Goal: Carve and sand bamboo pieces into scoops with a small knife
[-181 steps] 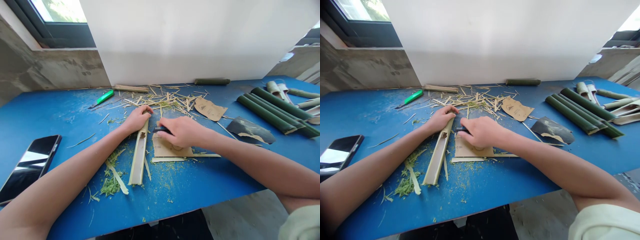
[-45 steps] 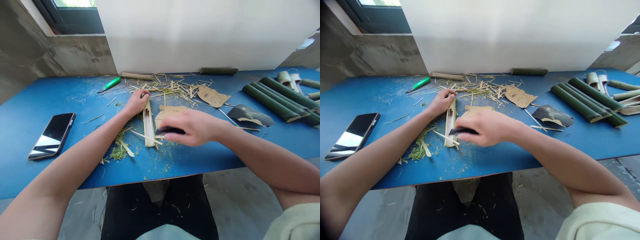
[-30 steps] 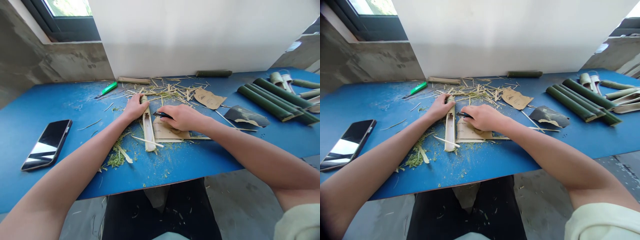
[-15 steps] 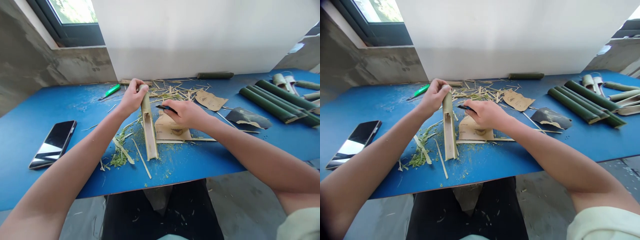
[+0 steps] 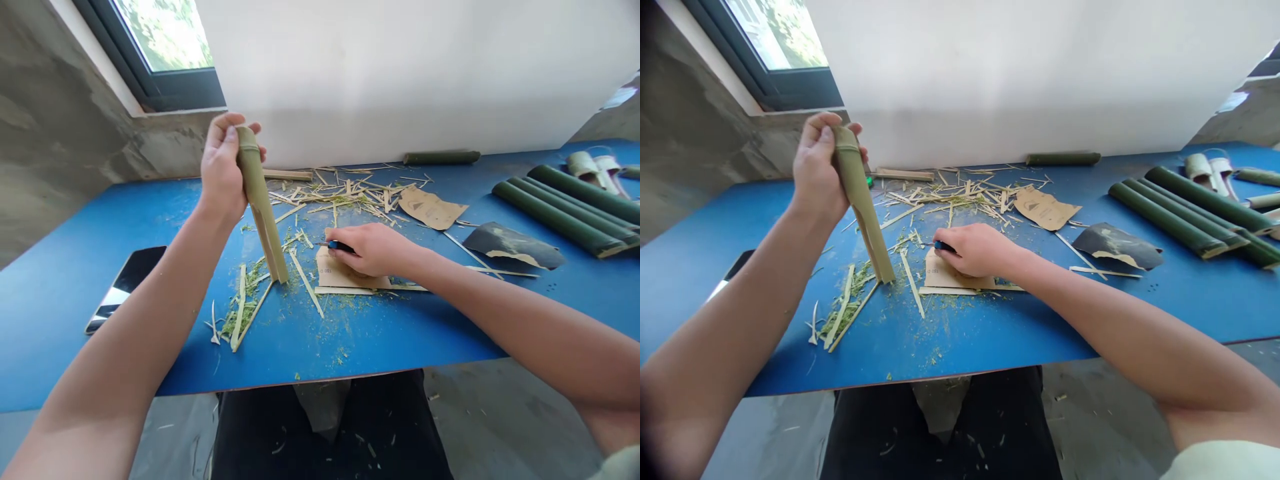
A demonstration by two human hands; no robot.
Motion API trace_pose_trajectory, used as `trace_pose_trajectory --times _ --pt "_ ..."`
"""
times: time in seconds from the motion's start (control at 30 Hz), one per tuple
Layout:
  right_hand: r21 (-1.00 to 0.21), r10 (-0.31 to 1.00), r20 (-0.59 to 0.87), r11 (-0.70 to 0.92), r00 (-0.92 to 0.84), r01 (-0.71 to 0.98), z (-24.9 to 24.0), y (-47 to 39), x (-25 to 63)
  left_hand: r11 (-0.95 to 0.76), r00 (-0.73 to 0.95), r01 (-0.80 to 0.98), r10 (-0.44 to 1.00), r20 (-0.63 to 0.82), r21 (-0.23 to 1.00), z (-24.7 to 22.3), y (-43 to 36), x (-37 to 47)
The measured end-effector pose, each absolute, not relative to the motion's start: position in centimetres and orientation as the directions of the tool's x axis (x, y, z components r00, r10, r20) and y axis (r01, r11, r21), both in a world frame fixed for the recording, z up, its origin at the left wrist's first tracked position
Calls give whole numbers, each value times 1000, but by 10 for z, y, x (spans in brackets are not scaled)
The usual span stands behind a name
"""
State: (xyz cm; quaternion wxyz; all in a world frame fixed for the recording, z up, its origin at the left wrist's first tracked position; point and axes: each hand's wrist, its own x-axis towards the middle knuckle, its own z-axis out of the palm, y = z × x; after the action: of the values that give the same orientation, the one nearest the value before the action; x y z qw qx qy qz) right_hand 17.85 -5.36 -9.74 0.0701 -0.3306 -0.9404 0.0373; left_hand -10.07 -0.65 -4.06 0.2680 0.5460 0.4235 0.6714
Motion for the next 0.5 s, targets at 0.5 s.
trace_pose_trajectory --times 0.5 --pt "-102 600 66 799 -798 592 -98 -57 177 -502 -271 300 771 577 811 -24 -23 -99"
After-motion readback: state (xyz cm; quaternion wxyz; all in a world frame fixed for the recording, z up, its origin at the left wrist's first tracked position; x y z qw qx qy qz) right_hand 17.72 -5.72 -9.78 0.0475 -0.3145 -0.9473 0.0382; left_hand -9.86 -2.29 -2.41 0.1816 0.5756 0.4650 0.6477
